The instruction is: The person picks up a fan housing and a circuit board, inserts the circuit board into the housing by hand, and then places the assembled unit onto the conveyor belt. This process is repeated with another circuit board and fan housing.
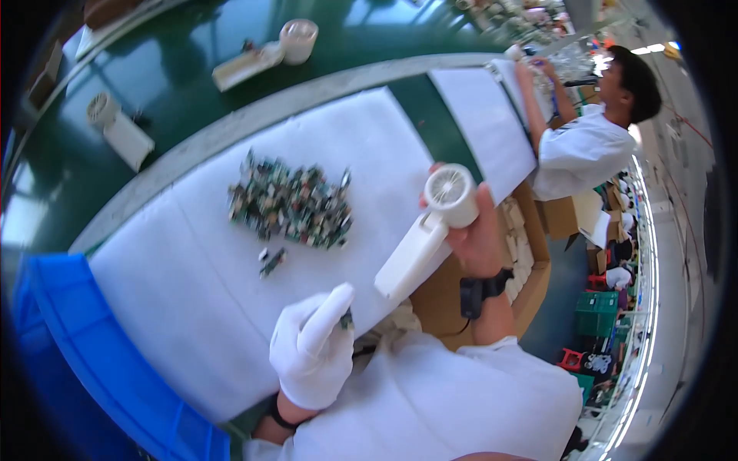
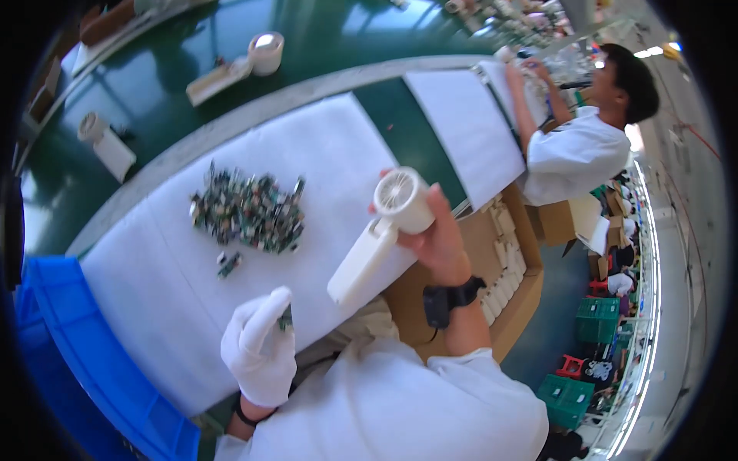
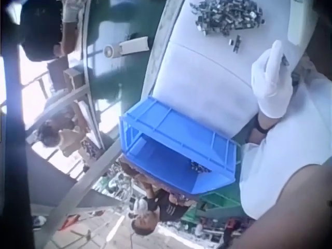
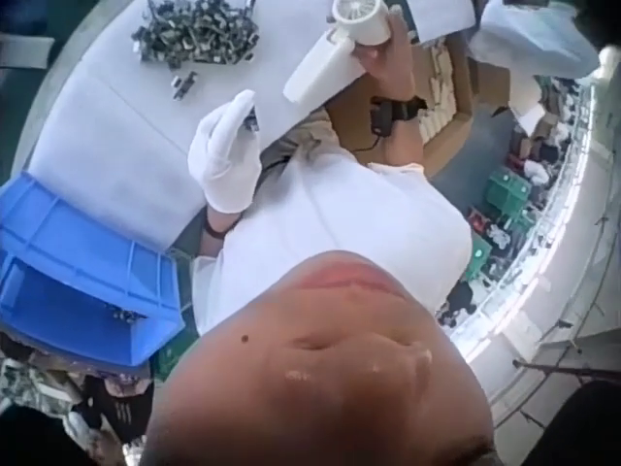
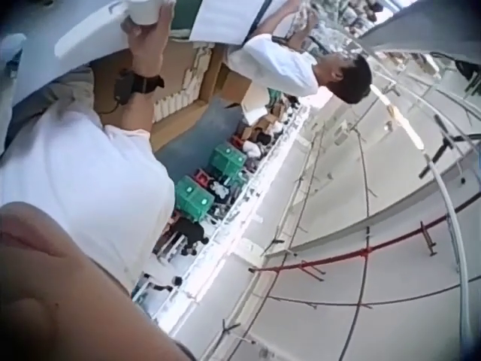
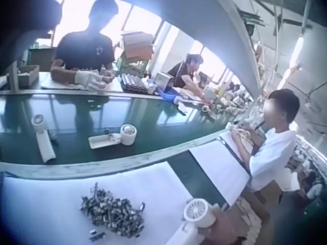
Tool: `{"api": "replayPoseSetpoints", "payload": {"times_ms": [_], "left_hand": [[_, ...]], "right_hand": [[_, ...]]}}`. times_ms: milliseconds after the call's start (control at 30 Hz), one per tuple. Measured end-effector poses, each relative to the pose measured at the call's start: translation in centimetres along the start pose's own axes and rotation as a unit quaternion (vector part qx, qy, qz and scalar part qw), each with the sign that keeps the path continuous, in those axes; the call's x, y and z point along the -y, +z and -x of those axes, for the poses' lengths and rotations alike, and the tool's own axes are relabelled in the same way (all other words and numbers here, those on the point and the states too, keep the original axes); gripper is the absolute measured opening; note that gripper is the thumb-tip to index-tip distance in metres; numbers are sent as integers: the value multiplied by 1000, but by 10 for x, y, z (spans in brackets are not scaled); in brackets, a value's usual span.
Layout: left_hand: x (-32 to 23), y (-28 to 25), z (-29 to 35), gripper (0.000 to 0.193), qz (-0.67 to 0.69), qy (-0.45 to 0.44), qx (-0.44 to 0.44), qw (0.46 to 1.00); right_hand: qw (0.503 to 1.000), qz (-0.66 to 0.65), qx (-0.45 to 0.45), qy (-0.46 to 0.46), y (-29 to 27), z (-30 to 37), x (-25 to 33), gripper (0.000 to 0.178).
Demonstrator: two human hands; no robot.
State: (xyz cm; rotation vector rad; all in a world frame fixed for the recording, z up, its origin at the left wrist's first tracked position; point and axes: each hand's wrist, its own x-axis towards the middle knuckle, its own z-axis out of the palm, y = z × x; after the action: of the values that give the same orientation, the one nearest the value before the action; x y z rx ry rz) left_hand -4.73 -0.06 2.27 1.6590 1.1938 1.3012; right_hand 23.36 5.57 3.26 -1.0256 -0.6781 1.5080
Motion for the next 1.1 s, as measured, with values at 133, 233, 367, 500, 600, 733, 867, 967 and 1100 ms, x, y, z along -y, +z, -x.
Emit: {"api": "replayPoseSetpoints", "payload": {"times_ms": [133,233,367,500,600,733,867,967,1100], "left_hand": [[1,-2,-3,57,26,-33,-1,999],[0,2,-10,55,32,-49,-10,998],[-5,0,-15,51,27,-50,2,998],[-7,-2,-15,49,7,-39,41,998],[-5,3,-15,48,-17,-33,51,998],[-3,7,-16,41,2,-22,63,998],[-5,10,-18,39,19,-27,65,997],[-7,10,-17,39,7,-31,73,997],[-10,9,-18,40,9,-35,107,994]], "right_hand": [[998,24,61,10,-3,-14,3,79],[998,22,62,4,-7,-22,0,83],[995,38,92,19,-12,-24,1,87],[991,64,106,42,-1,-21,1,90],[994,45,99,17,6,-22,-2,88],[977,191,98,1,-3,-21,0,82],[977,202,41,-53,14,-16,-8,71],[953,286,-20,-95,23,-11,-14,64],[930,314,-3,-189,17,-9,-16,57]]}}
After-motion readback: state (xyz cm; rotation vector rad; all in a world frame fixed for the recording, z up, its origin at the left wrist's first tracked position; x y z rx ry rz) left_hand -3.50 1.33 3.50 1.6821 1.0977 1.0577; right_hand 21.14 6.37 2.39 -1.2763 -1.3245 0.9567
